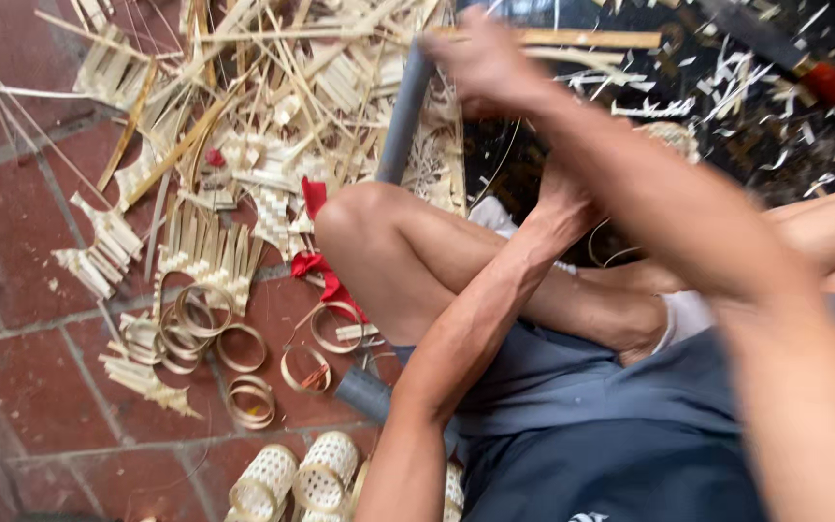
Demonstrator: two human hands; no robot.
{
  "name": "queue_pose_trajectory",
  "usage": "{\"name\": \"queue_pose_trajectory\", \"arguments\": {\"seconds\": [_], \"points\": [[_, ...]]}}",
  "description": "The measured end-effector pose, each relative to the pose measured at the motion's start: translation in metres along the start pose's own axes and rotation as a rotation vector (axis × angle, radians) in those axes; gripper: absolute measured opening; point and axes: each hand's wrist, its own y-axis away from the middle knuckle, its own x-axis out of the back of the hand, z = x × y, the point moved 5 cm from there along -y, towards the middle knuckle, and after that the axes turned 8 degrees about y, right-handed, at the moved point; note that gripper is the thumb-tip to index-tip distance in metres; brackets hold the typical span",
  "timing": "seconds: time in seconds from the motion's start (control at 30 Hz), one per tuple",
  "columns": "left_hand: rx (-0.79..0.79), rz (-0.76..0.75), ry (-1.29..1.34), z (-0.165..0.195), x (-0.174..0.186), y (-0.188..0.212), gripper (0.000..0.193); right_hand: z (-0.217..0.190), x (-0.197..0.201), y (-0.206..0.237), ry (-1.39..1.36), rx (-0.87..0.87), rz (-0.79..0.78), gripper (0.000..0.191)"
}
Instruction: The person sits on the floor weaving thin bamboo strips into small round baskets, pressing a woven circular base into a ring and shaping it around a gray cylindrical mold. They use a knife and pliers to trim and adjust strips, secure the weave with clothespins, and bend a long bamboo strip around the mold.
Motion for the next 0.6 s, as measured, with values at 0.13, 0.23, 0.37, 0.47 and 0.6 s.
{"name": "queue_pose_trajectory", "arguments": {"seconds": [0.13, 0.23, 0.37, 0.47, 0.6], "points": [[0.058, -0.004, 0.247, -0.001, 0.011, 0.000, 0.012, -0.028, -0.055, -0.038, 0.205, 0.041, 0.126, 0.036], [0.082, 0.022, 0.171, 0.007, 0.023, 0.000, 0.013, -0.048, -0.020, -0.003, 0.186, 0.190, 0.025, 0.034], [0.095, 0.017, 0.092, 0.020, 0.036, -0.004, 0.014, -0.022, 0.088, 0.097, 0.114, 0.449, 0.031, 0.032], [0.057, 0.028, 0.027, 0.031, 0.042, -0.013, 0.013, 0.035, 0.141, 0.176, 0.094, 0.562, 0.234, 0.032], [0.087, 0.000, -0.095, 0.043, 0.044, -0.010, 0.013, 0.058, 0.173, 0.242, 0.079, 0.549, 0.471, 0.032]]}}
